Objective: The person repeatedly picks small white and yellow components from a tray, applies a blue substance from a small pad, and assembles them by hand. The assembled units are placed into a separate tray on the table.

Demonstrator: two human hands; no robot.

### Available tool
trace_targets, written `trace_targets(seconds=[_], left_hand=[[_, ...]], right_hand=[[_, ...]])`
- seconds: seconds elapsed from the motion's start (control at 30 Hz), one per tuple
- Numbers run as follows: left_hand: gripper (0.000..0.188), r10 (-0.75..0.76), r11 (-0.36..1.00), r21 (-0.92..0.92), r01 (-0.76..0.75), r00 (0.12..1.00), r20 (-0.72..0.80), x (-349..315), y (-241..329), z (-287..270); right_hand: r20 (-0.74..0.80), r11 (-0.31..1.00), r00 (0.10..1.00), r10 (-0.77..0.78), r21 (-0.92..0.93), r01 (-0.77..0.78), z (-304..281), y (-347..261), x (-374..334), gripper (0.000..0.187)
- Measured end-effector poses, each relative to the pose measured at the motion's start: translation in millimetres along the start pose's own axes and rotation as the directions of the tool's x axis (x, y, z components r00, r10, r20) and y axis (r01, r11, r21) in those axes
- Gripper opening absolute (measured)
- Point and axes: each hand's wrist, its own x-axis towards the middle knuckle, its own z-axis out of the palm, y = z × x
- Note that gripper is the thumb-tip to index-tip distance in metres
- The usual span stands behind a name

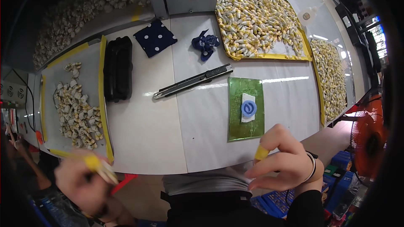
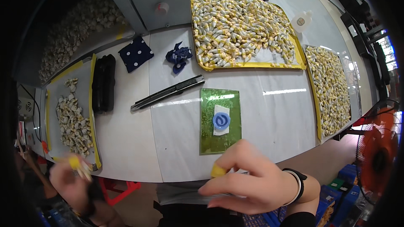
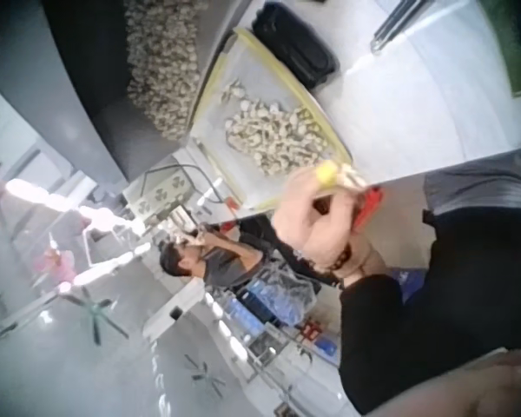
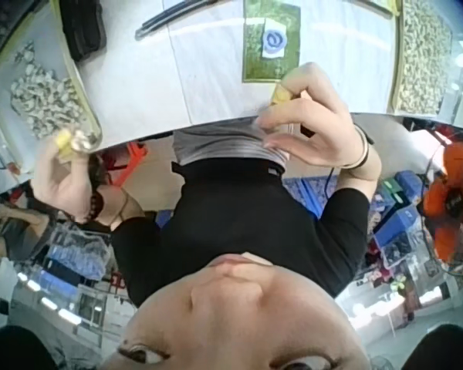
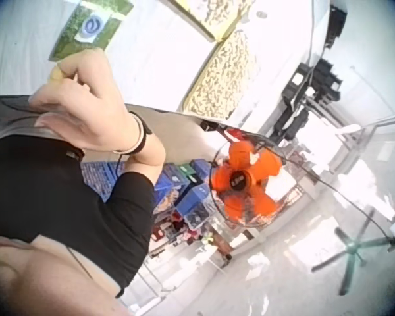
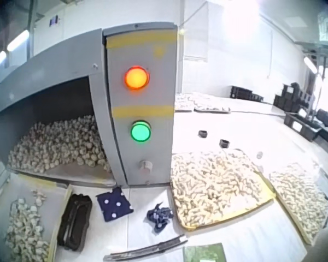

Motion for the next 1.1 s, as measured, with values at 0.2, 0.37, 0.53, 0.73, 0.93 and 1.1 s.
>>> trace_targets(seconds=[0.2, 0.37, 0.53, 0.73, 0.93, 1.1], left_hand=[[0.03, 0.126, 0.747, 0.644, -0.167, 0.986, 0.109, 83, -45, -28], [0.034, 0.126, 0.912, 0.371, -0.172, 0.981, 0.145, 194, -40, 27], [0.045, 0.195, 0.777, 0.584, -0.234, 0.972, 0.129, 252, -102, 52], [0.047, 0.118, 0.794, 0.587, -0.157, 0.988, 0.104, 256, -108, 42], [0.021, 0.087, 0.989, -0.138, -0.06, 0.977, 0.196, 176, -21, 36], [0.033, 0.582, 0.75, -0.659, 0.063, 0.409, 0.702, 92, 48, 15]], right_hand=[[-0.064, 0.995, 0.998, -0.007, -0.105, 0.0, -6, 10, -15, 0.025], [-0.042, 0.988, 0.994, -0.097, -0.125, 0.091, -4, 4, -15, 0.023], [-0.132, 0.988, 0.99, -0.043, -0.155, 0.022, -11, -5, -32, 0.021], [-0.257, 0.968, 0.962, 0.096, -0.202, -0.15, -28, -10, -58, 0.021], [-0.457, 0.777, 0.885, 0.09, -0.523, -0.349, -70, -9, -47, 0.017], [-0.292, 0.528, 0.956, 0.044, -0.805, -0.27, -124, 55, 12, 0.015]])
